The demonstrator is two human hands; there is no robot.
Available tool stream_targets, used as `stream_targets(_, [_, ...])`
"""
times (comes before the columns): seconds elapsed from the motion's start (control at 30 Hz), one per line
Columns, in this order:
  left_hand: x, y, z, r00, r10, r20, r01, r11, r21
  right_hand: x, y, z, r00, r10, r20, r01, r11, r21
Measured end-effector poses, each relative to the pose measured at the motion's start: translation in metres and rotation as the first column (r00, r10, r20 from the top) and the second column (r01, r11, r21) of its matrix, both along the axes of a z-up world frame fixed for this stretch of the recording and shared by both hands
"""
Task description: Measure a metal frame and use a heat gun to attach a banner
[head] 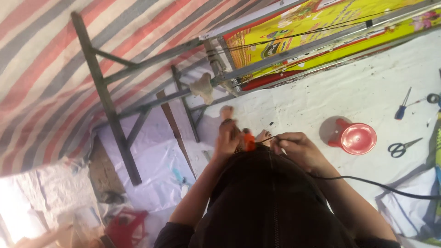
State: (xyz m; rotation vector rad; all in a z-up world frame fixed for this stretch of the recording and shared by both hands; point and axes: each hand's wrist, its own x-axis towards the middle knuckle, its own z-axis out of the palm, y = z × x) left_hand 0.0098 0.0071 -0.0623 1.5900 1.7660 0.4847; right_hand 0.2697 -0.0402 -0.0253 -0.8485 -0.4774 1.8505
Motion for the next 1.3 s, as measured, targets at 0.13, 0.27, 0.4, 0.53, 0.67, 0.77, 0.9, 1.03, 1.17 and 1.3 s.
stream_targets(0.13, [-0.054, 0.06, -0.01, 0.947, -0.131, -0.292, 0.277, 0.794, 0.541, -0.019, 0.031, 0.025, 0.969, 0.117, 0.216, -0.118, 0.993, -0.008])
stream_targets(0.27, [-0.097, 0.127, -0.021, 0.857, -0.201, -0.474, 0.41, 0.824, 0.391, -0.025, 0.061, 0.016, 0.851, 0.05, 0.523, -0.049, 0.999, -0.015])
stream_targets(0.4, [-0.133, 0.154, -0.077, 0.705, -0.338, -0.623, 0.53, 0.835, 0.146, -0.024, 0.06, -0.039, 0.897, -0.237, 0.373, 0.267, 0.963, -0.03])
stream_targets(0.53, [-0.143, 0.174, -0.07, 0.72, -0.407, -0.563, 0.587, 0.789, 0.18, -0.04, 0.059, -0.064, 0.915, -0.271, 0.299, 0.301, 0.952, -0.059])
stream_targets(0.67, [-0.122, 0.19, -0.022, 0.859, -0.45, -0.243, 0.509, 0.797, 0.324, -0.075, 0.066, -0.048, 0.953, -0.173, 0.248, 0.208, 0.971, -0.121])
stream_targets(0.77, [-0.102, 0.193, 0.002, 0.908, -0.414, 0.064, 0.385, 0.886, 0.258, -0.094, 0.09, -0.003, 0.882, -0.062, 0.467, 0.154, 0.975, -0.161])
stream_targets(0.9, [-0.084, 0.202, 0.021, 0.878, -0.073, 0.474, 0.161, 0.976, -0.147, -0.12, 0.1, 0.0, 0.922, -0.131, 0.365, 0.213, 0.958, -0.192])
stream_targets(1.03, [-0.052, 0.216, 0.042, 0.725, 0.421, 0.545, 0.006, 0.787, -0.616, -0.15, 0.101, -0.06, 0.933, -0.318, 0.167, 0.338, 0.935, -0.105])
stream_targets(1.17, [-0.045, 0.215, 0.032, 0.576, 0.673, 0.465, 0.049, 0.539, -0.841, -0.16, 0.1, -0.079, 0.912, -0.411, 0.011, 0.405, 0.893, -0.199])
stream_targets(1.3, [-0.048, 0.216, 0.037, 0.573, 0.658, 0.488, 0.222, 0.449, -0.866, -0.16, 0.102, -0.076, 0.887, -0.462, 0.005, 0.456, 0.874, -0.168])
